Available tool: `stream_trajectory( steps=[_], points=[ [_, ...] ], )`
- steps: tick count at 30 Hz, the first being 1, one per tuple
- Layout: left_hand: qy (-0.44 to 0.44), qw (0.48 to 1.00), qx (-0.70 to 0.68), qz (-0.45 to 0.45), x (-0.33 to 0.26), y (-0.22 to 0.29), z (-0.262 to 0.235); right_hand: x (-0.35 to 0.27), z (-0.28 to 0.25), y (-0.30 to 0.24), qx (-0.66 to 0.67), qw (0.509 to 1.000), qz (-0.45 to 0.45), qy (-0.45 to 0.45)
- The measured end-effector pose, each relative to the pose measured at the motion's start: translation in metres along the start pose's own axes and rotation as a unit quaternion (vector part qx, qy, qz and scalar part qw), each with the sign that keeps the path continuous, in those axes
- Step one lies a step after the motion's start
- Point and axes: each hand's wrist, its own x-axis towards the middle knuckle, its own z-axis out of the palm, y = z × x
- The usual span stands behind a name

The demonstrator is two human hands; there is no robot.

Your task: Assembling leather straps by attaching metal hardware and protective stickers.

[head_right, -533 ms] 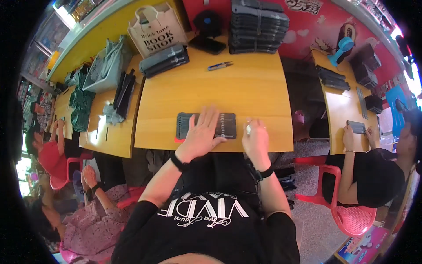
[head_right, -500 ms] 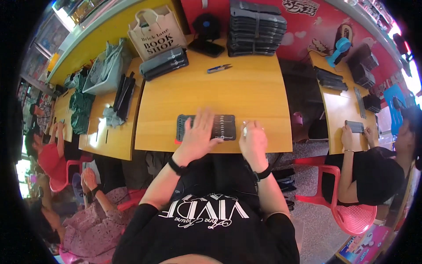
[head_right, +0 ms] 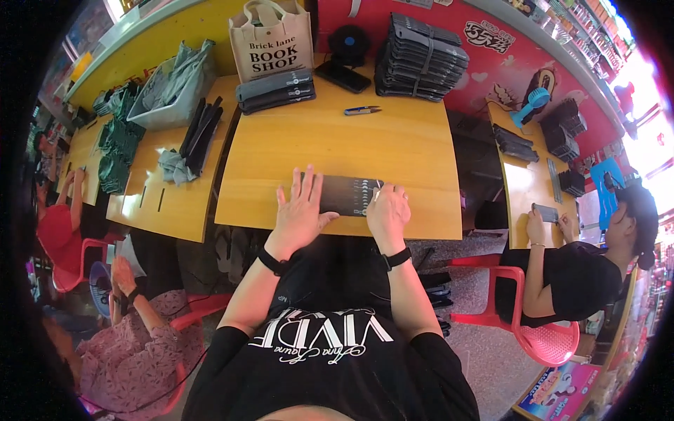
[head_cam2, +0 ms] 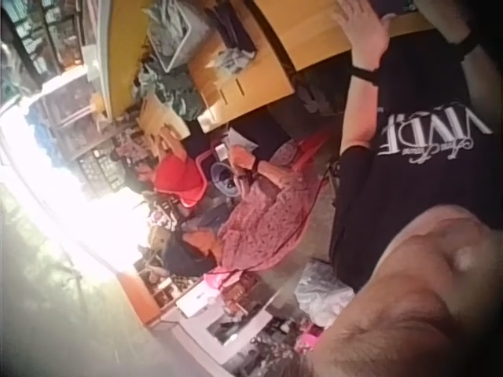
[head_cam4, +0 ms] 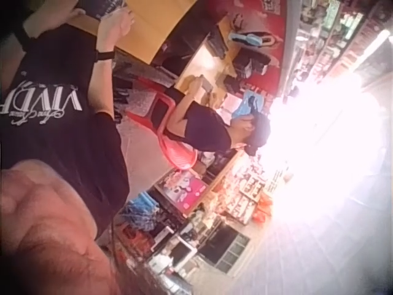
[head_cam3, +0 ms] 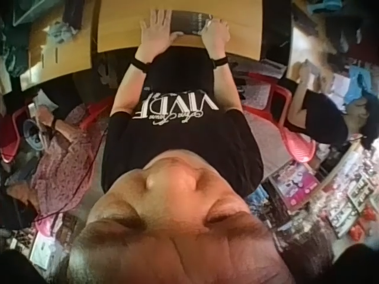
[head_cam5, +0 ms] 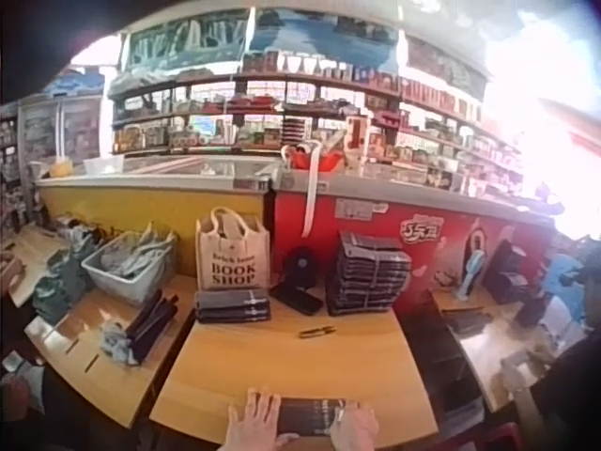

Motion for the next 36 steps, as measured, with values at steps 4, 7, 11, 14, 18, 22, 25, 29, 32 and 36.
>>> stream_trajectory(
  steps=[4, 7, 11, 14, 18, 22, 25, 29, 32, 36],
  points=[
    [0.004, 0.998, -0.056, 0.038, -0.004, 0.008, 0.007, 0.013, -0.005, 0.008, 0.111, 0.987, 0.096, -0.063],
    [0.012, 0.997, -0.060, 0.049, -0.007, 0.007, 0.013, 0.016, -0.005, 0.011, 0.128, 0.978, 0.124, -0.108],
    [0.039, 0.995, -0.073, 0.049, -0.008, 0.008, 0.015, 0.006, -0.003, 0.001, 0.048, 0.993, 0.088, -0.068],
    [0.040, 0.994, -0.081, 0.055, -0.005, 0.009, 0.015, 0.007, 0.013, 0.014, 0.011, 1.000, 0.028, -0.008],
    [0.058, 0.993, -0.088, 0.054, -0.008, 0.004, 0.013, 0.009, 0.022, 0.018, 0.040, 0.998, -0.047, 0.016],
    [0.057, 0.993, -0.085, 0.062, -0.007, 0.004, 0.014, 0.004, 0.017, 0.015, 0.036, 0.995, -0.091, 0.012],
    [0.051, 0.993, -0.078, 0.065, -0.007, 0.007, 0.015, 0.002, 0.003, 0.007, 0.054, 0.987, -0.139, 0.066],
    [0.070, 0.994, -0.071, 0.054, -0.013, 0.002, 0.008, -0.014, -0.043, -0.038, 0.097, 0.962, -0.242, 0.076],
    [0.067, 0.994, -0.076, 0.044, -0.009, 0.002, 0.015, -0.004, -0.050, -0.048, 0.098, 0.941, -0.317, 0.062],
    [0.062, 0.993, -0.084, 0.056, -0.009, 0.006, 0.020, -0.009, -0.061, -0.053, 0.083, 0.941, -0.323, 0.055]
  ],
)
